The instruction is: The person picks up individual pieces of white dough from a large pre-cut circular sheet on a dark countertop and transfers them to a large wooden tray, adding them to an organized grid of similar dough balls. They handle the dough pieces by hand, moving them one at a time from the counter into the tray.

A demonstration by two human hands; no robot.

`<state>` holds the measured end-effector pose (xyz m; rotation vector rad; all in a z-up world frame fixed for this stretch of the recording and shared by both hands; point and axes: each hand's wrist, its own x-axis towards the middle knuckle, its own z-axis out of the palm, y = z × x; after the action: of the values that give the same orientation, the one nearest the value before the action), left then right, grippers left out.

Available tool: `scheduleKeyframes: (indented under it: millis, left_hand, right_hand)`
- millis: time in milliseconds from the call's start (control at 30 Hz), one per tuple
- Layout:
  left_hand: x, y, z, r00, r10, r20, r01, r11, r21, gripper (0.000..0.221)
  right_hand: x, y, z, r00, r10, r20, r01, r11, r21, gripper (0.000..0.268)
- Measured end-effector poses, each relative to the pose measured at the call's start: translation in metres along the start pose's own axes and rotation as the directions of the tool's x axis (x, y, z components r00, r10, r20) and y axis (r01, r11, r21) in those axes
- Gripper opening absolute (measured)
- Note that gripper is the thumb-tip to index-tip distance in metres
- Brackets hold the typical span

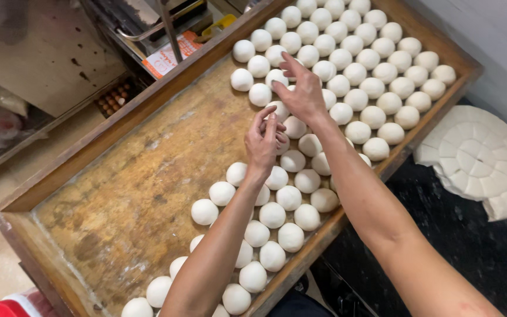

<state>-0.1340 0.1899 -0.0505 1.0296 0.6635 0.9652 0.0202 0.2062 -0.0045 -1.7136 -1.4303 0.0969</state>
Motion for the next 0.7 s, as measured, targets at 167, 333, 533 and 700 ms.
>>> scheduleKeyframes:
  millis: [167,333,533,700]
  left_hand:
    - [-0.034,0.004,0.081,0.976,0.008,0.219,-0.024,0.997,0.073,0.033]
    - [-0.094,-0.023,0.182,0.864,-0.059,0.500,0.025,0.997,0.074,0.030]
    - [-0.148,-0.106,0.243,0.678,-0.265,0.686,0.118,0.960,0.255,0.033]
    - [-0.170,-0.161,0.244,0.681,-0.423,0.598,0.091,0.859,0.505,0.033]
  right_hand:
    - [-0.097,0.034,-0.121,0.904,0.227,-0.361,-0.214,0.974,0.075,0.043]
    - [-0.243,0.113,-0.242,0.551,0.468,-0.691,-0.591,0.803,0.072,0.030]
    - [-0.387,0.209,-0.326,0.041,0.676,-0.736,-0.884,0.368,0.288,0.034]
    - [-0.385,0.259,-0.349,-0.132,0.806,-0.577,-0.867,0.188,0.461,0.064]
